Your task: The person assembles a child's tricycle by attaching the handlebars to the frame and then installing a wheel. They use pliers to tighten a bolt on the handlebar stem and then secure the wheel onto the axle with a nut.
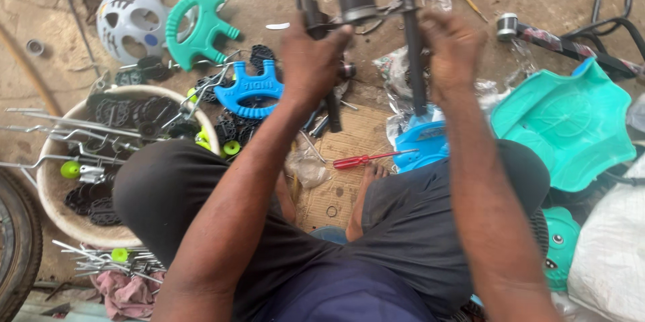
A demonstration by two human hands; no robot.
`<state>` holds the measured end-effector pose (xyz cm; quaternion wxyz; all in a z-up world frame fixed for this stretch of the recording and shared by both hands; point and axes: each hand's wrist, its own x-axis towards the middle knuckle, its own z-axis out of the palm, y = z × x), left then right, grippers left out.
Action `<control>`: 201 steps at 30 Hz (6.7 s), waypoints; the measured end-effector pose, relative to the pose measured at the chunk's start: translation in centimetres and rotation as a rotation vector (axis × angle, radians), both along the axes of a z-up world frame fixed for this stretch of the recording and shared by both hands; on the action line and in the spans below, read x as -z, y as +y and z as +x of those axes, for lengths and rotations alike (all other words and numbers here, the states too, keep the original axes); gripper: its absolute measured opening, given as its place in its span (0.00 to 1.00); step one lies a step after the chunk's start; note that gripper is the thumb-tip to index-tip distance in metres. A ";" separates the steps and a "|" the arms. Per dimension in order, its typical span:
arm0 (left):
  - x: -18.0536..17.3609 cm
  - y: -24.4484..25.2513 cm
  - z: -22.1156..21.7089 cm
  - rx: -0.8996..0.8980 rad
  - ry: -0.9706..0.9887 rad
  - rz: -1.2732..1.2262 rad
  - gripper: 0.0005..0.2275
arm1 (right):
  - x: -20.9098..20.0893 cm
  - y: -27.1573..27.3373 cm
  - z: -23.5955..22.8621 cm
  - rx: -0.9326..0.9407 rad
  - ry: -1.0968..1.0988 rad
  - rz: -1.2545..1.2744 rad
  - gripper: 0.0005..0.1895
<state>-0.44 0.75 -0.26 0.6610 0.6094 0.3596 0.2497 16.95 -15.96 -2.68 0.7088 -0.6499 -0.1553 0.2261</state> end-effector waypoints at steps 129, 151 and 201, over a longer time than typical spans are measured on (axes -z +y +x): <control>-1.6 0.0 0.9 -0.062 0.274 0.399 0.27 | 1.5 0.2 -11.3 -0.414 0.405 -0.082 0.29; -1.0 -0.2 0.8 -0.056 0.217 0.416 0.24 | 1.5 -0.2 -11.3 -0.401 0.314 -0.189 0.29; -2.0 -2.4 -1.1 -0.045 0.322 0.395 0.30 | 5.0 -0.9 -14.6 -0.344 0.308 -0.093 0.25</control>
